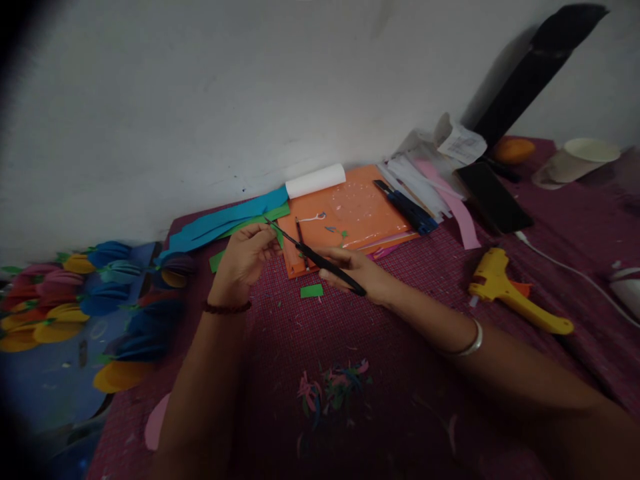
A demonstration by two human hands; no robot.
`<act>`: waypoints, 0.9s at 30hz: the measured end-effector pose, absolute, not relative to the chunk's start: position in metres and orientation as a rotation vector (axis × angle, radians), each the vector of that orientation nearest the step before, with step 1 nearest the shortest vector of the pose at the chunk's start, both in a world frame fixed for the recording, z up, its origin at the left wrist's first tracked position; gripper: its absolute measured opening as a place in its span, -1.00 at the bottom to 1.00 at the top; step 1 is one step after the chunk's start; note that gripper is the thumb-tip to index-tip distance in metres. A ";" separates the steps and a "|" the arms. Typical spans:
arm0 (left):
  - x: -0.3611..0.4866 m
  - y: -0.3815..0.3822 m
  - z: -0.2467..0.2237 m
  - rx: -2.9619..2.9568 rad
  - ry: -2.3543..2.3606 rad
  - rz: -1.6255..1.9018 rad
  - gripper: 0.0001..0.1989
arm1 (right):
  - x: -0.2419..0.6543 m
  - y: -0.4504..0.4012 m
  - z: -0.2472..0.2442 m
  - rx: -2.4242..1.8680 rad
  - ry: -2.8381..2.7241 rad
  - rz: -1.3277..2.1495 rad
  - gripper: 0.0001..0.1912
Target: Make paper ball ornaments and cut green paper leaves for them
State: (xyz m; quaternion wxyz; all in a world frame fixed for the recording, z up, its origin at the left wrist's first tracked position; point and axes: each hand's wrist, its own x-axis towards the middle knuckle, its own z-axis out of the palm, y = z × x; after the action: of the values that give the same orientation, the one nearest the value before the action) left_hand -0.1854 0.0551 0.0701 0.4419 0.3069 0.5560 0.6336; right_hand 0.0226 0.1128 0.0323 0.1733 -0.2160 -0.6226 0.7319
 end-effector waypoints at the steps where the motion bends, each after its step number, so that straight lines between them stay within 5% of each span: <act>1: -0.186 0.055 0.070 0.759 1.378 1.566 -0.88 | 0.023 0.113 0.032 -0.609 -1.779 2.069 -0.45; 17: -0.188 0.053 0.074 0.756 1.312 1.593 -0.84 | 0.023 0.117 0.035 -0.699 -1.891 1.934 -0.38; 27: -0.142 -0.018 0.102 0.798 1.079 1.656 -0.83 | 0.142 0.122 0.036 -0.725 -2.791 0.631 -0.46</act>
State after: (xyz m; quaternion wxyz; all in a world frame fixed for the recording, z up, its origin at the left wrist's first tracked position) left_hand -0.1424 -0.0182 0.1018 0.4839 0.3277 0.4432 0.6798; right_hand 0.1418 0.1223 0.0357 0.0949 -0.2446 -0.9412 0.2127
